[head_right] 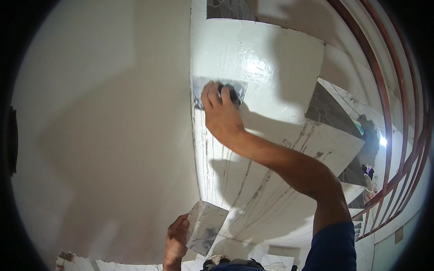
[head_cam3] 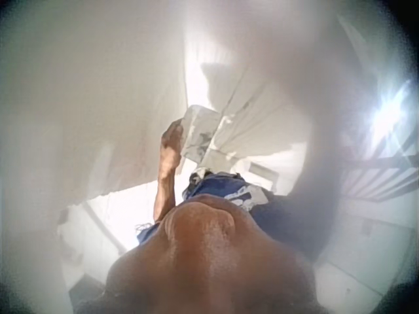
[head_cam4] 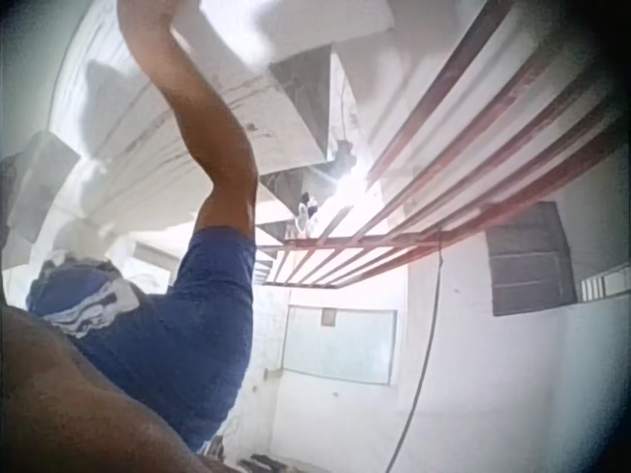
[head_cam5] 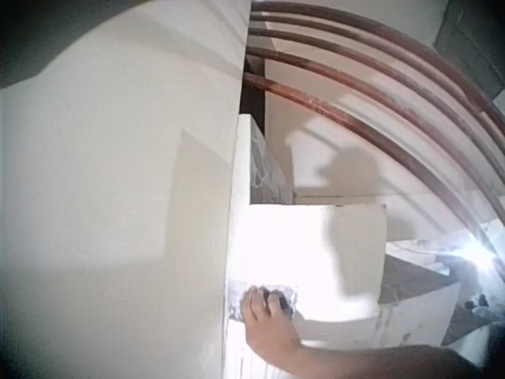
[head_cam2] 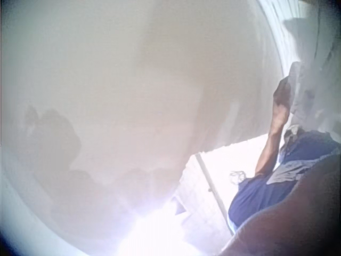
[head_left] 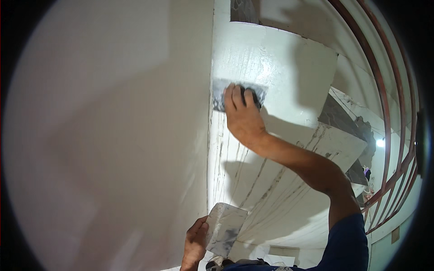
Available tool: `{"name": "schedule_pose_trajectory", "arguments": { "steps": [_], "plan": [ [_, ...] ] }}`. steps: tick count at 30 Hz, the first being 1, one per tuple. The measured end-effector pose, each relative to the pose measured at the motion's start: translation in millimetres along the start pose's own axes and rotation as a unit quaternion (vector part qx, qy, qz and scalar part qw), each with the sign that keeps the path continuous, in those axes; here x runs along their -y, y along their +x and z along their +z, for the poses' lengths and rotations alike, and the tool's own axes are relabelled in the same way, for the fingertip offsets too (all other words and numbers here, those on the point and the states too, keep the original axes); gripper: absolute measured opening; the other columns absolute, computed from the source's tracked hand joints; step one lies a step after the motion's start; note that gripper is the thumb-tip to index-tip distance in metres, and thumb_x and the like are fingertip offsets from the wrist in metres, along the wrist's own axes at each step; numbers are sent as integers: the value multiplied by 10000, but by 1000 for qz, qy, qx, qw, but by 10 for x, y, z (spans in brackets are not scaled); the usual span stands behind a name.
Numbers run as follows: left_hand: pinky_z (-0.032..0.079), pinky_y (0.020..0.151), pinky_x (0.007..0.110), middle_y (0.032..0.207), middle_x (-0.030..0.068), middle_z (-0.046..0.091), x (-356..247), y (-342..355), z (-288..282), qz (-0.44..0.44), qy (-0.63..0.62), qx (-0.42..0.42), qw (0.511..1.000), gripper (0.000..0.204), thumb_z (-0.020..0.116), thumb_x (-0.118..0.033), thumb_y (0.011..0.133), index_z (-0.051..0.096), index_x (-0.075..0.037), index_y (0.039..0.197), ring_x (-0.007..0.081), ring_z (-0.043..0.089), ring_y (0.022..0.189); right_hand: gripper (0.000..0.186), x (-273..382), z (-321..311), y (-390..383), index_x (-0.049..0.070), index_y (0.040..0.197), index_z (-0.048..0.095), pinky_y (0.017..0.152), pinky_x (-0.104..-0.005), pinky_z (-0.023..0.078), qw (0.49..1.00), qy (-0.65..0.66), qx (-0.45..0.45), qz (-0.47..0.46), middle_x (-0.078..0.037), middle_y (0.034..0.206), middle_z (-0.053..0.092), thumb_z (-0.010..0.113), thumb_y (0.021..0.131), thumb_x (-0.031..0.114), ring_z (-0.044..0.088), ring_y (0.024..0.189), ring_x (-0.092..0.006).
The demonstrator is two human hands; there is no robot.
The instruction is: Applying and smoothing plaster or joint compound onto a wall surface using a putty knife and hawk.
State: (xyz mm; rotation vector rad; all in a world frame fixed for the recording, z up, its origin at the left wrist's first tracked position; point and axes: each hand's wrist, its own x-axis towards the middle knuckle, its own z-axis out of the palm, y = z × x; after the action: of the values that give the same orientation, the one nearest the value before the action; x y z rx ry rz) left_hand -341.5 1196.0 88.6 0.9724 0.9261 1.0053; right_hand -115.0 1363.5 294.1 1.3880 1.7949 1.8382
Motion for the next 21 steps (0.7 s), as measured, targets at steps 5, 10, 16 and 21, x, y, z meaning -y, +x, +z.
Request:
{"name": "schedule_pose_trajectory", "arguments": {
  "steps": [5,10,16,21],
  "plan": [
    [456,828,248,986,62,654,114,-44,-90,15,-29,4,999,325,462,-126,1007,615,57,1228,104,571,889,401,324,40,-371,-106,1152,661,1010,-501,358,997,64,-48,-14,-296,1375,473,565,901,192,429,1256,-400],
    [449,835,242,996,62,653,87,-64,-98,0,-81,5,997,326,461,-124,1006,612,57,1230,110,570,909,500,-141,-363,-412,-101,1322,534,1018,-515,366,984,123,-128,-21,-250,1311,501,559,890,150,470,1212,-355],
    [448,827,237,1005,63,649,-45,-59,57,7,-64,25,998,332,462,-122,1005,602,66,1240,103,569,912,398,-1435,-159,74,-36,1206,622,910,-392,399,962,-45,-244,113,-132,1158,575,567,861,156,504,1089,-254],
    [450,809,235,1003,65,654,40,69,91,-12,-40,16,999,335,458,-120,1004,607,61,1244,101,570,887,401,-1499,-7,52,-54,1207,618,929,-398,400,971,-84,-205,84,-133,1161,576,576,865,150,510,1094,-264]
  ]
}}
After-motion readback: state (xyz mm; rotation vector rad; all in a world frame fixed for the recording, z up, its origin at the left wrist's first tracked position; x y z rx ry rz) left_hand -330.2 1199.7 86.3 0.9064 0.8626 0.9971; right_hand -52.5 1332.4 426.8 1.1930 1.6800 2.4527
